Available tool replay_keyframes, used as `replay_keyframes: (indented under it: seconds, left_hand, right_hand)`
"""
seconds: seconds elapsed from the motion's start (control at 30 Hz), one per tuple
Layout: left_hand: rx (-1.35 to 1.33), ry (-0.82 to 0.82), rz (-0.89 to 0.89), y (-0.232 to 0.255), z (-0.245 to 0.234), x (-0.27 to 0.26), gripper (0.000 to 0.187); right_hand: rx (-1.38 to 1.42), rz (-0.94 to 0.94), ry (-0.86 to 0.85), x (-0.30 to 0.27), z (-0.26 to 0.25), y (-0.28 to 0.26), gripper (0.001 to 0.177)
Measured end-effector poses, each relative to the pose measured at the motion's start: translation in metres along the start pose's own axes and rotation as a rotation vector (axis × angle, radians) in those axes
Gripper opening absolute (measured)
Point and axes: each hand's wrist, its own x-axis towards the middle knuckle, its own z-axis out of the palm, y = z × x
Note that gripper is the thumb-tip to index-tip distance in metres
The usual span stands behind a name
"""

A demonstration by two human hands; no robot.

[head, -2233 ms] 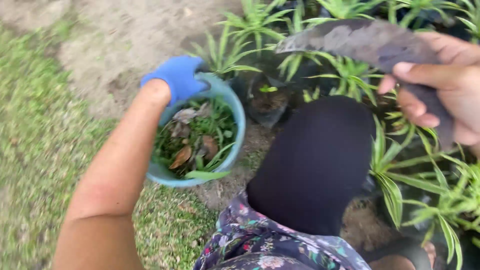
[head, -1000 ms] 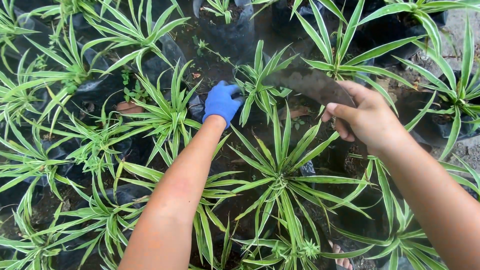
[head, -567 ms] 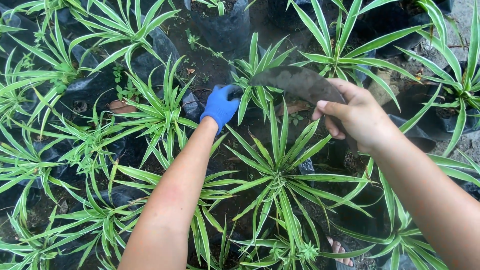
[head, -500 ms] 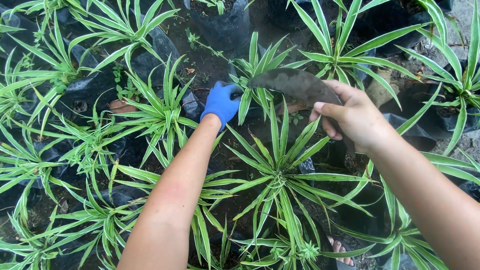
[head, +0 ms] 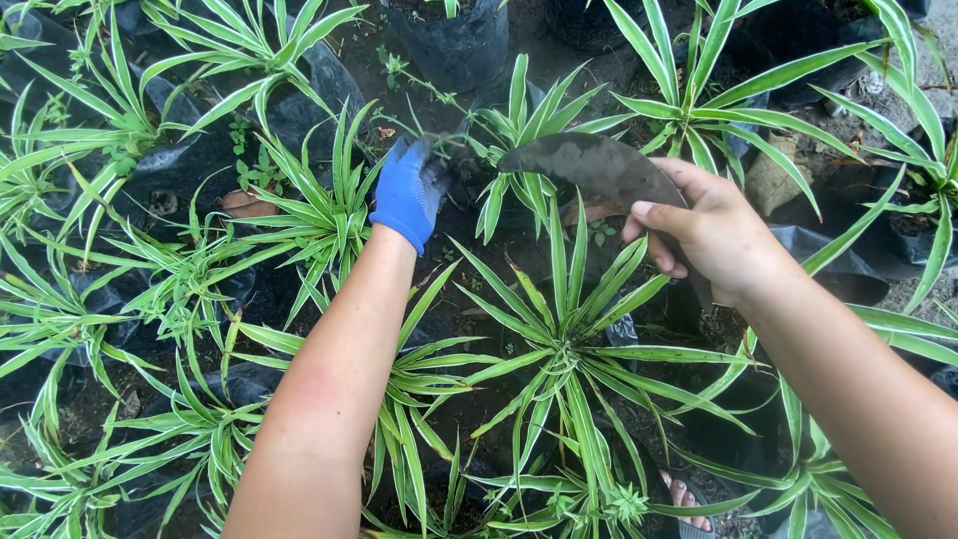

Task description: Weeding potted plants using a hand sickle and collecting debris in a bucket

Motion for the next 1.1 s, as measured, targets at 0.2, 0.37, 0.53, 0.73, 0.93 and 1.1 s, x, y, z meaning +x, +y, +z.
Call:
replay_keyframes:
  seconds: [0.2,0.37,0.53,0.73,0.93,1.1]
  left_hand:
    - [0.567,-0.157,0.102,0.015,0.022,0.002,0.059]
    - [0.418,0.06,0.047,0.007,0.046,-0.011,0.029]
    - [-0.044,0.075,-0.134,0.009,0.044,-0.012,0.05]
    - [-0.297,0.035,-0.278,0.026,0.064,-0.043,0.033]
    - [-0.294,0.123,-0.255,0.018,0.056,-0.045,0.037]
    - [-0.37,0.107,-0.278,-0.001,0.048,-0.029,0.029]
  right_hand:
    - [-0.005,-0.011,0.003,0.001,0.005,0.0,0.046]
    - [-0.061,-0.084,0.014,0.002,0.007,0.005,0.044]
    - [-0.205,-0.253,0.029,-0.011,0.021,0.014,0.047]
    - [-0.257,-0.237,0.02,-0.013,0.031,0.021,0.046]
    - [-0.227,-0.281,0.053,-0.011,0.03,0.029,0.046]
    - [-0.184,-0.259,0.04,-0.01,0.027,0.034,0.049]
